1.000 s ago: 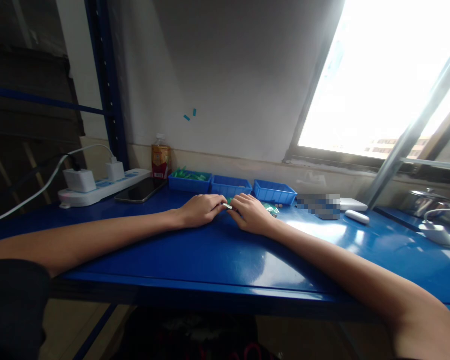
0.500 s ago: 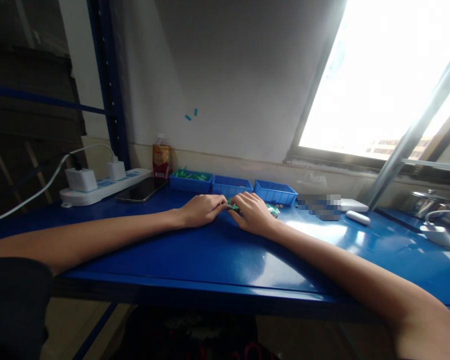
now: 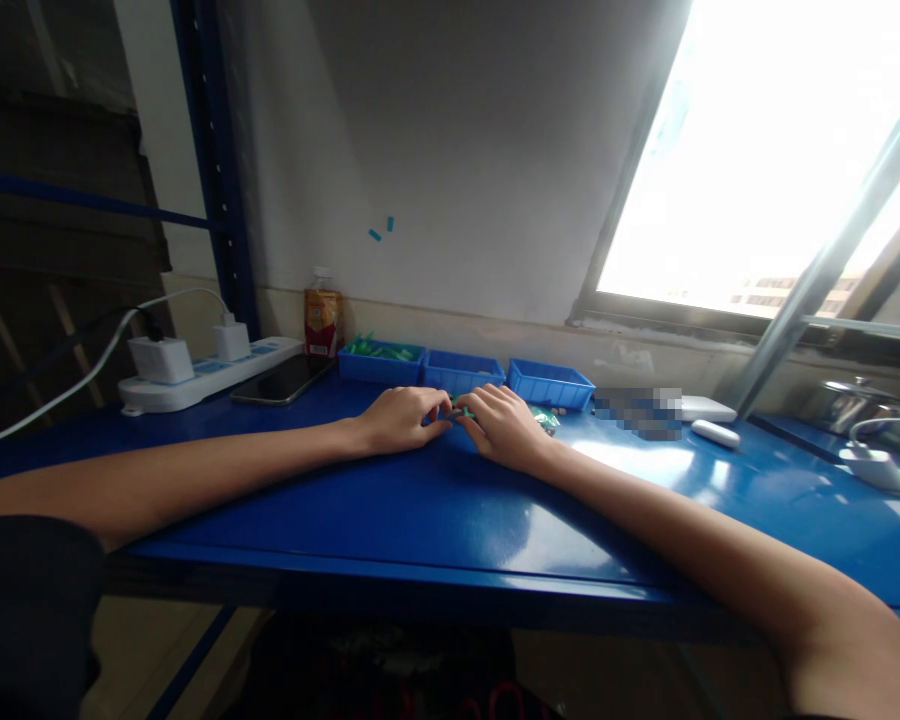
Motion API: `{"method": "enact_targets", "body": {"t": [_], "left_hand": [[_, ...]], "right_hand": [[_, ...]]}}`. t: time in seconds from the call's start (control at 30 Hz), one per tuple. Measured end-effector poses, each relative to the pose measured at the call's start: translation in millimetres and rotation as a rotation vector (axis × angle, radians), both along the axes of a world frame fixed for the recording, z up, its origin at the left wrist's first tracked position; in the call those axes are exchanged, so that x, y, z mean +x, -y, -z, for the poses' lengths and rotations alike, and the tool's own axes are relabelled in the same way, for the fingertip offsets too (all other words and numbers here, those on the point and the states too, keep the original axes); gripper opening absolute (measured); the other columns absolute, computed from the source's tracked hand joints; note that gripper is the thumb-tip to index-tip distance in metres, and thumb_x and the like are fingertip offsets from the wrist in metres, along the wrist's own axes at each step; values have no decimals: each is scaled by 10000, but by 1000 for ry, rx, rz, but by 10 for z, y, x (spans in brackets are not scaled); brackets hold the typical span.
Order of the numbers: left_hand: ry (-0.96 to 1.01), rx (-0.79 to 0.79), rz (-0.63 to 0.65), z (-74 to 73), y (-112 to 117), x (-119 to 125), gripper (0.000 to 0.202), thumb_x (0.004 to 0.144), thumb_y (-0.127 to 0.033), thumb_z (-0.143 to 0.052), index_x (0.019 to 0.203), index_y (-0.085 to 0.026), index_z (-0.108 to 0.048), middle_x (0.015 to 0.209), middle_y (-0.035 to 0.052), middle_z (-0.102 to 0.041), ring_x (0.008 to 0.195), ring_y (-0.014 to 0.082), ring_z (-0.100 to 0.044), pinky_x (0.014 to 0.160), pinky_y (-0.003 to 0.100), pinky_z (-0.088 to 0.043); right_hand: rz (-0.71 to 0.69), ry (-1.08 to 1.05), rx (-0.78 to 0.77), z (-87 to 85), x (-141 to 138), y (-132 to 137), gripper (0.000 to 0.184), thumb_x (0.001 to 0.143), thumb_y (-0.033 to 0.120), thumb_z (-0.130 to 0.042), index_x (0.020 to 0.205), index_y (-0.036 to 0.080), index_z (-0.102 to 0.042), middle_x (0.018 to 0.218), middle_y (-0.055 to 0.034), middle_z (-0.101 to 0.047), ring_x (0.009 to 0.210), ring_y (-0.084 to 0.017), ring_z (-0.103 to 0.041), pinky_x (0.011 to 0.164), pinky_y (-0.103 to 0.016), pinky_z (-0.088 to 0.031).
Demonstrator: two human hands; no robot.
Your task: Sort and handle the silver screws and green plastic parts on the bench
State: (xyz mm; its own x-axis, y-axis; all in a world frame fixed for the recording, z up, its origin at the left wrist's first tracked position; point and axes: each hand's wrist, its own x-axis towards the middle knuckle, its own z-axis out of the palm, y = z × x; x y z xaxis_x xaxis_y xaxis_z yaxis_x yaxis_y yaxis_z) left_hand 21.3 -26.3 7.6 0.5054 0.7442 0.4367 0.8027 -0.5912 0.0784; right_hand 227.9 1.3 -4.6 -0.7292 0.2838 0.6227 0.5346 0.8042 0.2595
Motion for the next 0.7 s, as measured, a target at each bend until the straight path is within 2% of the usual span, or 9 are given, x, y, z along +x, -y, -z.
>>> {"method": "enact_targets", "body": {"t": [0.33, 0.57, 0.7], "left_hand": [[-12, 21, 46, 24, -27, -15, 177, 835, -366, -521, 881, -212, -593, 786, -5, -653, 671, 149, -596, 601, 227, -386], [-11, 40, 52, 14, -7, -9, 172, 852, -328, -492, 783, -202, -587, 747, -3, -656, 653, 145, -598, 587, 220, -379], [27, 36, 63, 31, -11, -13, 181, 868, -364, -488, 903, -222, -594, 782, -12, -662, 675, 142, -614, 603, 214, -394]], "right_hand": [[-59, 77, -7, -34, 2, 8, 177, 947, 270, -422, 988, 169, -562, 868, -66, -592, 778, -173, -481, 723, -284, -353], [-50, 76, 28, -42, 9, 18, 185, 948, 272, -424, 991, 165, -569, 859, -66, -591, 772, -176, -477, 712, -290, -349], [-19, 43, 45, -43, 1, 34, 220, 955, 296, -409, 963, 155, -578, 839, -69, -591, 789, -183, -485, 722, -298, -347]]}}
